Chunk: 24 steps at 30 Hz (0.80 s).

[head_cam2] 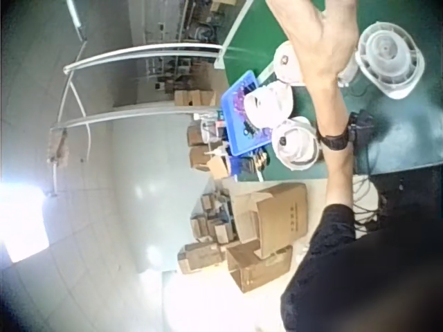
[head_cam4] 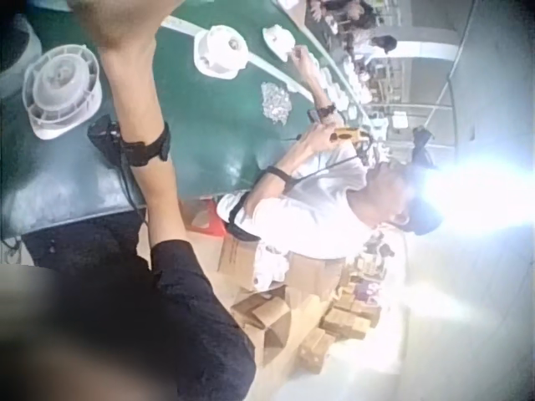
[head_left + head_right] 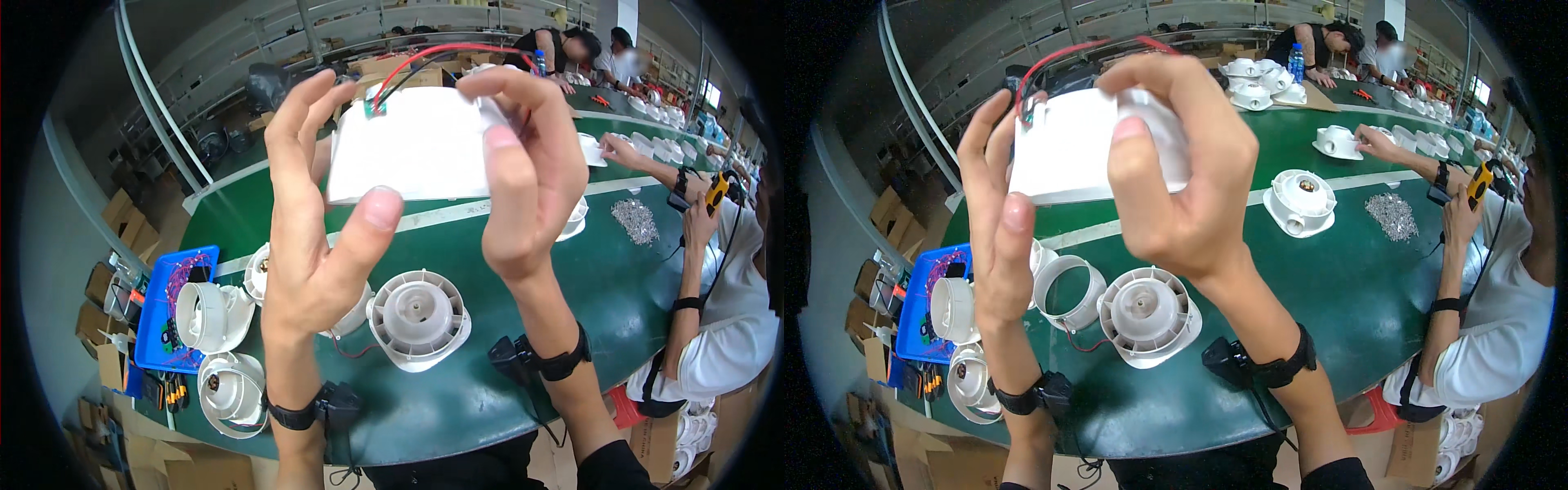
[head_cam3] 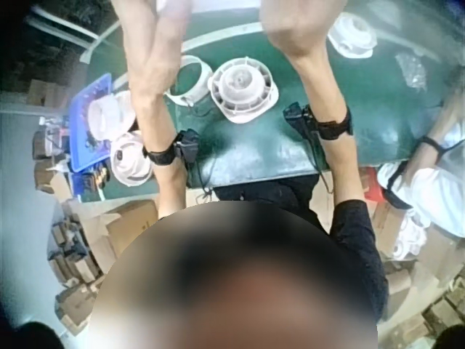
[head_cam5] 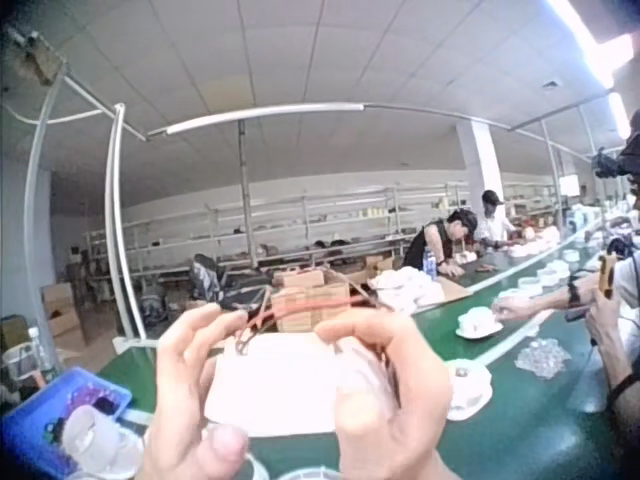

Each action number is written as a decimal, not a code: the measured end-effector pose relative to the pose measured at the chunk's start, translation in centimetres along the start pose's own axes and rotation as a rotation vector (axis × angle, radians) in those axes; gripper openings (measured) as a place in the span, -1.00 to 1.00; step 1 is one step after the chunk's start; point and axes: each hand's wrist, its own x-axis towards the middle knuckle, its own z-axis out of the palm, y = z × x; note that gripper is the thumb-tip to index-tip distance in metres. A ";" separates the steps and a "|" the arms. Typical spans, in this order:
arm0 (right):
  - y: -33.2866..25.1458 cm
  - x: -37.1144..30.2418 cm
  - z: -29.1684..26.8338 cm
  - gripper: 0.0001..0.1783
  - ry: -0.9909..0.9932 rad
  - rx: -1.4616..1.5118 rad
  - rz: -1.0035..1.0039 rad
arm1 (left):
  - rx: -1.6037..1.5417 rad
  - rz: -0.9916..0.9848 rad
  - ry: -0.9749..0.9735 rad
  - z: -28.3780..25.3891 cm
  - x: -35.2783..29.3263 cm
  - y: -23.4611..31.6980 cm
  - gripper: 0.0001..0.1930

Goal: The person assembles white plastic housing components for electronic devices, likely smoke detectors. They pick up a base unit with internal wiring and a separate white plastic ring, align the parts, and press them together to snap-fit the assembly. The person repeats this process for multiple units, handling them one at a time on a green workbench.

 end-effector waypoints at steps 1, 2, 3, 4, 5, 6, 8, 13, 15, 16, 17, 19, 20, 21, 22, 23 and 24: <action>0.1 -0.1 -0.1 -0.74 0.002 -0.032 -0.033 | 0.021 -0.015 -0.018 0.2 0.0 -0.2 -0.09; -0.1 -0.1 0.1 -0.74 0.009 -0.048 -0.064 | 0.058 -0.033 -0.031 0.1 0.0 0.0 -0.10; 0.1 -0.3 0.3 -0.73 0.015 -0.027 -0.085 | -0.084 -0.053 -0.090 -0.7 0.3 0.3 -0.24; 0.3 -0.2 0.5 -0.73 0.016 -0.026 -0.116 | -0.033 -0.074 -0.123 -0.9 0.5 0.7 -0.20; 0.6 -0.4 0.9 -0.73 0.015 -0.021 -0.142 | 0.021 -0.102 -0.154 -1.2 0.3 1.0 -0.16; 0.8 -0.6 1.2 -0.73 0.015 -0.016 -0.168 | 0.075 -0.130 -0.184 -1.4 0.2 1.3 -0.12; 0.8 -0.8 1.3 -0.73 -0.001 -0.030 -0.163 | 0.071 -0.141 -0.183 -1.5 0.1 1.3 -0.16; 0.9 -0.8 1.2 -0.72 -0.010 -0.008 -0.173 | 0.034 -0.134 -0.170 -1.3 0.0 1.0 -0.19; 0.8 -0.8 1.0 -0.72 -0.011 0.006 -0.162 | 0.055 -0.130 -0.180 -1.4 0.1 1.1 -0.20; 1.0 -0.9 0.9 -0.71 -0.013 0.016 -0.162 | 0.063 -0.128 -0.186 -1.4 0.2 1.2 -0.21; 0.9 -0.9 1.0 -0.71 -0.012 0.024 -0.155 | 0.070 -0.132 -0.185 -1.5 0.1 1.3 -0.21; 0.7 -1.0 1.3 -0.71 -0.011 0.030 -0.136 | 0.084 -0.141 -0.182 -1.7 0.0 1.5 -0.22; 0.7 -1.1 1.3 -0.71 -0.017 0.025 -0.132 | 0.081 -0.143 -0.183 -1.7 0.0 1.5 -0.22; 0.7 -1.1 1.2 -0.71 -0.023 0.018 -0.127 | 0.080 -0.145 -0.184 -1.8 -0.1 1.5 -0.23; 0.8 -1.2 1.1 -0.70 -0.031 0.009 -0.132 | 0.078 -0.147 -0.184 -1.8 -0.1 1.4 -0.23; 0.7 -1.2 1.1 -0.70 -0.037 0.005 -0.131 | 0.079 -0.145 -0.188 -1.9 -0.1 1.4 -0.24; 0.6 -1.2 1.1 -0.69 -0.043 0.000 -0.130 | 0.080 -0.142 -0.192 -1.9 -0.1 1.5 -0.25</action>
